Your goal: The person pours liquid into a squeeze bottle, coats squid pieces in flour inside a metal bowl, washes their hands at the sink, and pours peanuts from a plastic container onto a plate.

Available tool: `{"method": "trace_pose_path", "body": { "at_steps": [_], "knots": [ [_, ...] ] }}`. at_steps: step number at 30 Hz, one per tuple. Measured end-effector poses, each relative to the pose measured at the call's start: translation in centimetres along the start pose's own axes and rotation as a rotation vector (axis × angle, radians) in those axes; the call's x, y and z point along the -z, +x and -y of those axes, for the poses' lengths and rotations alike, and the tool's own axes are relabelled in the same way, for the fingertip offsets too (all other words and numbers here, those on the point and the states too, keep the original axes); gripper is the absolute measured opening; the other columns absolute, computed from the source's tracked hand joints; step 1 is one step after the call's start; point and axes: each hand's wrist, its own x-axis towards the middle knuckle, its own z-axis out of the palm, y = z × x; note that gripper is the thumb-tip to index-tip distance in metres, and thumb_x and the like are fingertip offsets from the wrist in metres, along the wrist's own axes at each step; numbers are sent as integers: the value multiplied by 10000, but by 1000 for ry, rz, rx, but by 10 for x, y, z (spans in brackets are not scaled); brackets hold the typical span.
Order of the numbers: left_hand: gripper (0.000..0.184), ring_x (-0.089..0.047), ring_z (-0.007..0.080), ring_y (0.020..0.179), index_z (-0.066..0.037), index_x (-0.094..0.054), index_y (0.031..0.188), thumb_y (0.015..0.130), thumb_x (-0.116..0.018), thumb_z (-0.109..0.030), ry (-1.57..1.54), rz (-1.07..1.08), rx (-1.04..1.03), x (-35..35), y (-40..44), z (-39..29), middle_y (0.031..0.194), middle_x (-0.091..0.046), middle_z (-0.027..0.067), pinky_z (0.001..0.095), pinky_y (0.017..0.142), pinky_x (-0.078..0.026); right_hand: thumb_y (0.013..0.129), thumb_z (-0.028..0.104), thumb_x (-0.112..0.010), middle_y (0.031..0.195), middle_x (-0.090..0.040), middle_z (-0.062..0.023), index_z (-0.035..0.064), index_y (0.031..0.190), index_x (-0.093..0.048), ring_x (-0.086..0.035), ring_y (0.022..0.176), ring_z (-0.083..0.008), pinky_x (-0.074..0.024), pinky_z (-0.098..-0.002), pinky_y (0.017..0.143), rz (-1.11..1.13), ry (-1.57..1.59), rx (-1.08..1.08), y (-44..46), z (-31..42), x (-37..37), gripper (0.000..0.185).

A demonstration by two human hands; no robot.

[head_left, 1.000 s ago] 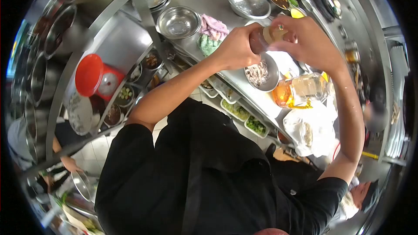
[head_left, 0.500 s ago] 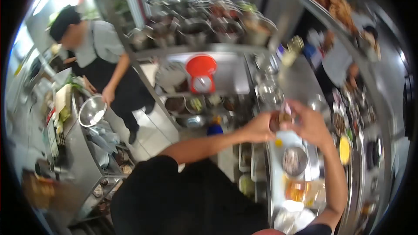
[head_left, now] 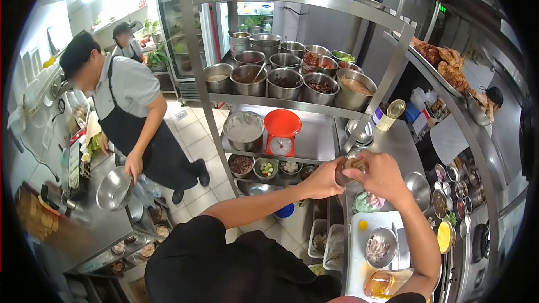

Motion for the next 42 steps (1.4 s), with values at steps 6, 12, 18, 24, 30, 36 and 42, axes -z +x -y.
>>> {"method": "trace_pose_path", "body": {
  "at_steps": [6,12,18,24,30,36,42],
  "knots": [
    [478,-534,221,749,12,-477,1065,614,-611,-79,6,1,-74,11,13,13,859,-571,116,337,717,-442,651,401,-748,566,-567,-127,22,891,-636,-574,529,-289,-437,-378,532,-225,-211,57,15,3,0,462],
    [389,-529,161,745,-8,-490,985,615,-593,-68,24,75,61,12,24,15,811,-560,85,308,694,-445,710,404,-679,693,-620,-173,32,782,-641,-612,696,-346,-473,-432,629,-116,-185,-42,26,9,7,381],
    [353,-551,127,787,-1,-542,981,643,-635,-44,-101,97,79,-2,30,32,829,-583,43,278,747,-449,679,363,-726,578,-592,-163,11,752,-606,-596,565,-342,-467,-400,563,-348,-361,-141,36,-22,-27,380],
    [383,-562,146,849,-12,-533,997,646,-660,-96,-372,647,135,1,36,42,915,-583,54,283,758,-444,659,419,-729,552,-573,-89,63,768,-552,-571,552,-308,-420,-377,493,-278,-88,157,0,-49,-33,413],
    [336,-533,99,780,2,-522,964,656,-655,-14,-439,794,172,-54,0,74,856,-561,28,252,691,-444,672,342,-692,462,-528,-67,83,610,-534,-525,418,-274,-398,-353,396,-610,-206,-255,-49,-67,-117,310],
    [466,-512,95,836,-28,-476,1063,642,-675,-8,-444,763,158,-99,-22,89,926,-539,21,249,725,-441,652,386,-732,733,-602,-87,57,819,-602,-603,683,-244,-473,-320,585,-755,19,-608,-100,-61,-163,391],
    [541,-443,175,1020,-58,-464,1096,636,-749,-59,-619,738,-19,-143,-31,94,1083,-401,75,292,866,-386,623,396,-775,1256,-417,-182,31,1226,-449,-439,1142,-333,-367,-385,942,-1006,476,-633,-137,-56,-222,776]
  ]
}}
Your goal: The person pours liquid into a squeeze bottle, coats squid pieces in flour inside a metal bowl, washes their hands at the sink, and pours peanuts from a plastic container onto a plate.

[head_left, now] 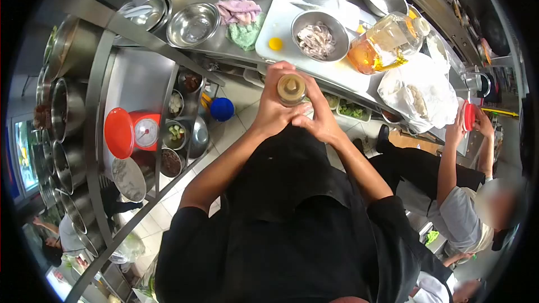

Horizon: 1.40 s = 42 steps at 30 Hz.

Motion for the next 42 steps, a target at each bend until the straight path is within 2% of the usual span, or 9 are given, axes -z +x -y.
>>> {"method": "trace_pose_path", "body": {
  "at_steps": [5,9,11,17,28,37,39,40,42],
  "knots": [
    [724,-347,172,1155,-91,-268,1290,730,-725,-128,-691,147,536,-34,6,8,1247,-272,77,338,948,-352,632,232,-795,1203,-499,-207,-8,1254,-397,-494,1116,-333,-378,-383,937,-68,-9,-282,-33,-35,19,776],
    [712,-369,210,1179,-101,-219,1355,806,-639,-269,-256,189,349,-48,15,47,1264,-327,94,382,999,-292,717,192,-725,1035,-569,-122,-19,1207,-428,-566,962,-221,-430,-331,855,-65,325,-516,-39,-45,58,610],
    [653,-407,213,1144,-77,-265,1335,817,-616,-262,-117,74,435,-40,21,52,1234,-383,96,364,960,-335,792,284,-642,869,-584,-108,-17,1100,-475,-604,742,-170,-502,-287,635,6,612,-790,-36,-54,82,462],
    [400,-531,156,952,-29,-445,1200,838,-564,-150,-182,-200,400,-38,31,32,1042,-535,87,299,850,-424,835,383,-550,743,-607,-140,-11,1025,-489,-607,579,-214,-509,-297,512,70,880,-1017,-20,-73,122,441],
    [224,-585,111,800,26,-561,1005,782,-575,13,-84,422,167,-137,100,-41,926,-599,87,239,732,-463,831,626,-416,1002,-570,-111,46,1104,-489,-605,824,-216,-522,-310,649,-75,806,-924,-33,-53,142,645],
    [540,-572,170,978,53,-347,1306,832,-560,-96,-147,439,500,-187,119,7,1080,-580,150,306,850,-450,868,274,-469,966,-589,-137,16,1003,-520,-614,564,-210,-470,-268,404,114,695,-907,-50,-92,137,296],
    [611,-558,203,1015,72,-298,1325,822,-569,-145,-70,439,699,-203,128,17,1091,-574,159,319,888,-428,817,185,-530,902,-609,-133,-22,1001,-526,-619,619,-219,-486,-284,484,109,738,-895,-50,-89,140,277],
    [645,-552,138,796,83,-353,1289,745,-607,-150,-106,402,721,-210,130,23,958,-579,114,269,632,-441,795,155,-559,852,-616,-129,-32,1013,-527,-615,651,-222,-486,-296,537,67,667,-798,-55,-100,135,290],
    [596,-549,127,786,67,-391,1256,743,-607,-145,-207,367,760,-221,132,30,944,-578,92,265,630,-440,756,115,-641,753,-623,-101,-55,1035,-529,-600,717,-217,-471,-327,661,-90,437,-441,-61,-118,125,345]
  ]
}}
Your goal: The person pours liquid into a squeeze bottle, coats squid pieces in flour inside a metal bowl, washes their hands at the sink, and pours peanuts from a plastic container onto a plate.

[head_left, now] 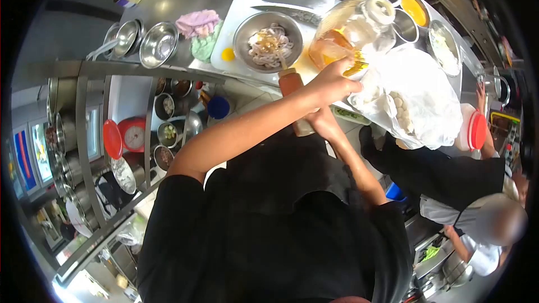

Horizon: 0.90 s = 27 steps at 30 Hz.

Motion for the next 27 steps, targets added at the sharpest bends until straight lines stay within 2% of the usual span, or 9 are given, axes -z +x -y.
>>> {"method": "trace_pose_path", "body": {
  "at_steps": [3,4,7,8,9,12,18,22,27],
  "knots": [
    [373,-553,109,794,-27,-510,1078,738,-610,-141,-206,23,61,-6,10,0,939,-573,40,257,664,-452,739,124,-673,804,-619,-103,-48,1055,-517,-597,699,-204,-474,-329,642,81,-287,-24,-9,0,8,392],
    [358,-556,111,804,-32,-516,1065,741,-614,-148,-279,21,74,-7,11,-2,935,-578,36,257,671,-454,715,113,-691,810,-612,-103,-27,1087,-504,-587,670,-181,-469,-319,627,149,-193,-263,-11,7,12,439],
    [295,-564,113,841,-35,-551,1023,769,-624,-165,-316,47,98,4,16,-6,916,-600,32,251,723,-440,684,88,-701,833,-607,-105,0,1120,-494,-575,697,-165,-462,-306,648,186,-147,-343,-26,19,23,491],
    [252,-569,112,867,-32,-580,995,794,-629,-175,-283,63,112,11,20,-8,902,-617,33,246,769,-425,648,58,-715,897,-602,-98,22,1133,-497,-566,768,-166,-459,-299,703,123,-247,1,-32,-20,31,532],
    [252,-569,112,867,-32,-580,995,794,-629,-175,-284,42,91,17,20,-18,902,-617,33,246,769,-425,613,37,-727,953,-595,-93,28,1142,-499,-556,860,-172,-446,-307,783,177,-233,-109,-40,-22,41,576],
    [158,-557,103,749,-30,-622,872,820,-616,-179,-195,5,-190,42,16,-53,792,-627,36,227,703,-412,599,-38,-714,1005,-577,-51,19,1119,-515,-529,1009,-169,-395,-301,921,224,-202,-133,-67,-11,64,560],
    [193,-554,113,624,9,-627,782,821,-633,-180,-146,-83,-709,91,-120,-146,676,-606,57,252,621,-424,598,63,-780,972,-619,-172,-34,1074,-518,-623,885,-251,-507,-360,750,282,85,-182,-84,106,87,552],
    [257,-550,100,646,38,-605,972,788,-644,-138,-105,-322,-733,146,-232,-113,740,-596,42,237,588,-431,521,217,-840,909,-581,-130,-14,1028,-517,-602,812,-242,-492,-349,744,389,-140,217,-12,157,51,644],
    [196,-533,105,613,20,-597,788,721,-709,-127,145,-849,-630,171,-333,-35,680,-579,40,242,578,-438,503,276,-867,951,-595,-103,-22,1080,-513,-600,857,-201,-490,-308,755,475,-371,645,94,225,-70,739]
  ]
}}
